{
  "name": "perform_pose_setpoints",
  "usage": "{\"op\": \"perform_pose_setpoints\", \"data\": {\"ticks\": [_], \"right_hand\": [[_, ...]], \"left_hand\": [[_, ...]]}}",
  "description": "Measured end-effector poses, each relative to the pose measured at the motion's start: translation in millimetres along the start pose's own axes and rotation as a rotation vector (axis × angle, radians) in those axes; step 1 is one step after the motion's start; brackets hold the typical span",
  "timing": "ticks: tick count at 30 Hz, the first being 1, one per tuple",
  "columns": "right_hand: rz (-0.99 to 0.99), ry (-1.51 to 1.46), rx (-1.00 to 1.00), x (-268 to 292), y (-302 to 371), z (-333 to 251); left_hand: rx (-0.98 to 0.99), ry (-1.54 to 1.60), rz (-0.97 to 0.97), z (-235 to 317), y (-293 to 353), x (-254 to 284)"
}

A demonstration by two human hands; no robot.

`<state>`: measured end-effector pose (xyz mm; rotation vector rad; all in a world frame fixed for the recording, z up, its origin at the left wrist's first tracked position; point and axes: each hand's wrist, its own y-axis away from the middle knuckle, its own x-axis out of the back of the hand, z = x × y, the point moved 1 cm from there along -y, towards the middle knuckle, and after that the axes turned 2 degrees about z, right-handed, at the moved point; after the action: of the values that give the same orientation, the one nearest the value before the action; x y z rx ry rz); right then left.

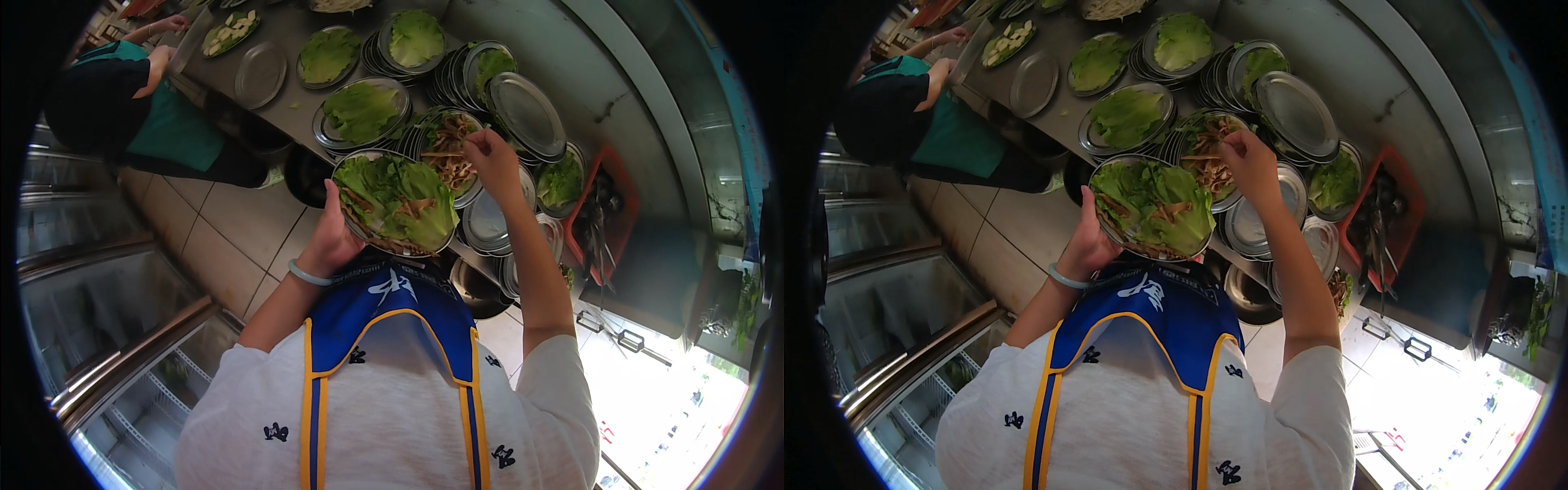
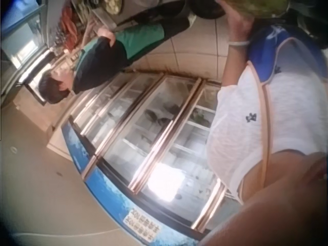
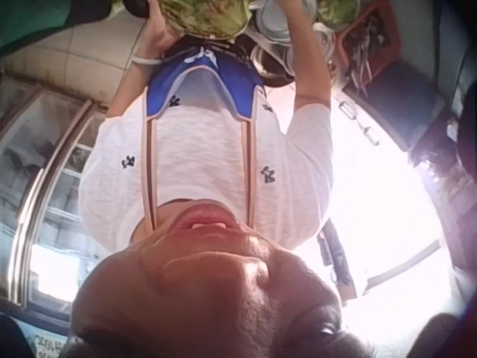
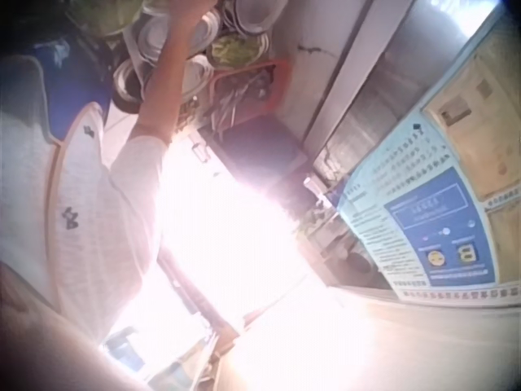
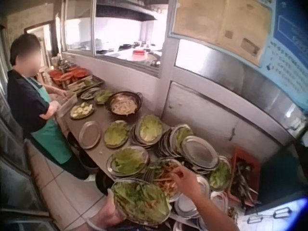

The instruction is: The person assembles salads by placing lettuce and shredded toppings onto metal plates, then stores the plates in a commercial refrigerator. The person handles lettuce, shredded toppings, and metal plates by hand and places them into the fridge.

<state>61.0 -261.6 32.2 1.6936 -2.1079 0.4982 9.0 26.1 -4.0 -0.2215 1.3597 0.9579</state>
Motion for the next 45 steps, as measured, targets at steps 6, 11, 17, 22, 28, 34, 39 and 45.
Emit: {"op": "perform_pose_setpoints", "data": {"ticks": [6,11,17,22,28,34,39,45], "right_hand": [[0.014,-0.009,-0.110,11,-2,9],[-0.081,-0.142,-0.134,21,18,-13],[-0.264,0.485,0.237,9,92,-45],[-0.294,0.451,0.207,9,95,-50],[-0.250,0.432,0.268,-5,87,-49],[-0.191,0.240,0.138,-5,78,-40],[-0.262,-0.020,0.075,6,84,-45],[-0.283,0.415,0.359,3,113,-56]], "left_hand": [[0.001,0.004,-0.056,-2,4,-5],[0.010,0.021,-0.054,-3,4,-2],[-0.036,0.009,-0.006,-7,2,2],[-0.039,0.000,-0.002,-9,2,-1],[-0.016,0.013,-0.038,-8,2,-7],[-0.015,0.024,-0.026,-8,3,-4],[-0.026,0.023,-0.017,-10,1,-1],[-0.032,0.028,-0.003,-12,0,0]]}}
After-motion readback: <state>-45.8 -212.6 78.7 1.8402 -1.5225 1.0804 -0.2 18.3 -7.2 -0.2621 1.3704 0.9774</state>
